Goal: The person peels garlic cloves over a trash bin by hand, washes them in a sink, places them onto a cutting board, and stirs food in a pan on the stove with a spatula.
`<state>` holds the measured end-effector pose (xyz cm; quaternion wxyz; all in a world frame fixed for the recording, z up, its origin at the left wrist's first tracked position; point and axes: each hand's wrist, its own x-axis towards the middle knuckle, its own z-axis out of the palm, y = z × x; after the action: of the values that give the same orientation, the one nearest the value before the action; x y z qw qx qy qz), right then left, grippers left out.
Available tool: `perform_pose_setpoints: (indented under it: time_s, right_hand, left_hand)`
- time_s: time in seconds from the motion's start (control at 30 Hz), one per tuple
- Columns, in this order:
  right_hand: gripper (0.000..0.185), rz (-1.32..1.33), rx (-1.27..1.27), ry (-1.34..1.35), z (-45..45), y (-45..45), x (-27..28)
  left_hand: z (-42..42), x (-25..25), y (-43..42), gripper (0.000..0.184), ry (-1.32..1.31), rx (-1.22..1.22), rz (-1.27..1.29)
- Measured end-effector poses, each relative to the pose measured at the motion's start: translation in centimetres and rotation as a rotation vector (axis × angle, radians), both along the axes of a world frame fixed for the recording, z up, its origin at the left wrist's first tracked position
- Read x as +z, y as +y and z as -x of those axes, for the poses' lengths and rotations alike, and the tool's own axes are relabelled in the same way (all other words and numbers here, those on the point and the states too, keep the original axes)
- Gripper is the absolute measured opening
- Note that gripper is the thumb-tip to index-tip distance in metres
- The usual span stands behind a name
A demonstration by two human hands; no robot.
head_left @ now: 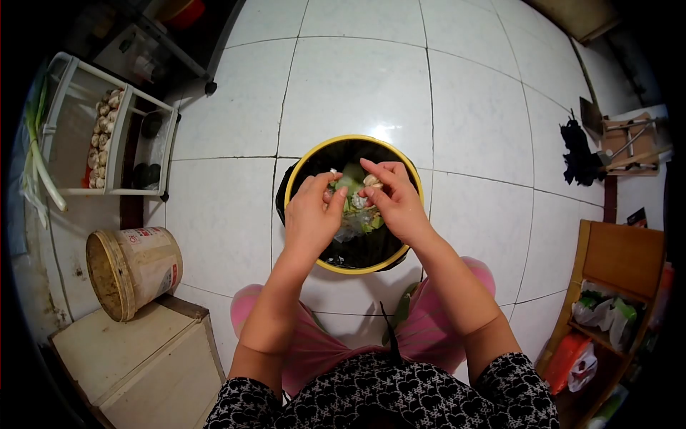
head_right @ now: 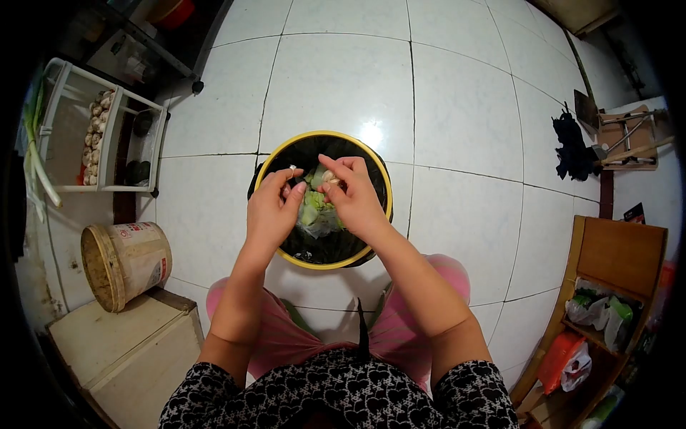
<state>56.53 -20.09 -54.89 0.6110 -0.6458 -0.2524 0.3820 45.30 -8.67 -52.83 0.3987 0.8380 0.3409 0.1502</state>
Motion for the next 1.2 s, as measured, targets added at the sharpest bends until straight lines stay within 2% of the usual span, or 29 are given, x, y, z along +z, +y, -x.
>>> perform_pose_setpoints:
  time_s: [0.13, 0.2, 0.23, 0.3, 0.33, 0.37, 0.43, 0.57, 0.63, 0.77, 0.83, 0.87, 0.97, 1.07, 1.1, 1.17, 1.2]
  right_hand:
    - [0.053, -0.055, 0.074, -0.168, 0.2, 0.1, -0.2]
    - [0.047, -0.026, -0.002, 0.067, 0.7, 0.2, 0.8]
    - [0.047, -0.026, -0.001, 0.067, 0.7, 0.2, 0.7]
    - [0.045, -0.040, -0.006, 0.067, 0.7, 0.2, 0.6]
    - [0.036, -0.053, -0.020, 0.063, 0.7, 0.2, 0.6]
    - [0.036, -0.053, -0.020, 0.062, 0.8, 0.2, 0.6]
    - [0.021, -0.098, -0.062, 0.054, 1.0, 0.2, 0.6]
    - [0.016, -0.065, -0.076, -0.086, 1.5, 0.3, 0.6]
    - [0.015, -0.108, -0.084, -0.101, 1.8, 0.3, 0.6]
    - [0.016, -0.092, -0.091, 0.040, 2.1, 0.3, 1.4]
    - [0.018, -0.214, -0.087, 0.348, 2.0, 0.3, 1.3]
    - [0.018, -0.215, -0.087, 0.348, 1.9, 0.4, 1.4]
    - [0.020, -0.203, -0.152, 0.438, 1.2, 0.3, 1.3]
    - [0.020, -0.125, -0.117, 0.167, 0.8, 0.1, 0.5]
    - [0.020, -0.124, -0.116, 0.168, 0.9, 0.2, 0.9]
    - [0.020, -0.059, -0.045, -0.229, 1.1, 0.1, 1.4]
    - [0.019, -0.092, -0.036, -0.268, 1.1, 0.2, 1.3]
  left_hand:
    - [-0.3, -0.7, -0.4, 0.016, -0.289, -0.075, -0.002]
    - [-0.3, -0.3, -0.7, 0.016, -0.223, -0.059, 0.074]
    - [-0.2, -0.1, -0.8, 0.017, -0.157, -0.043, 0.149]
    - [-0.1, 0.0, -0.8, 0.016, -0.153, -0.049, 0.140]
    - [0.0, 0.0, -0.7, 0.015, -0.149, -0.055, 0.130]
    - [0.0, 0.0, -0.7, 0.015, -0.150, -0.056, 0.130]
    - [0.0, -0.1, -0.7, 0.016, -0.173, -0.078, 0.123]
    - [-0.3, -0.2, -1.3, 0.014, -0.242, -0.057, 0.131]
    - [-0.2, 0.3, -1.4, 0.009, -0.164, -0.039, 0.176]
    - [0.1, -1.6, -1.0, 0.007, -0.301, 0.032, 0.155]
    - [0.1, -1.9, -0.4, 0.009, -0.466, 0.069, 0.480]
    - [0.3, -1.8, -0.3, 0.007, -0.468, 0.088, 0.622]
    - [0.4, -1.8, -0.1, 0.006, -0.415, 0.125, 0.760]
    - [0.3, -1.1, -0.9, 0.011, -0.296, 0.037, 0.647]
    - [0.2, -1.1, -1.0, 0.011, -0.295, 0.038, 0.648]
    - [0.1, -1.2, -1.2, 0.014, -0.267, -0.010, 0.410]
    - [0.0, -1.1, -1.2, 0.014, -0.266, -0.010, 0.356]
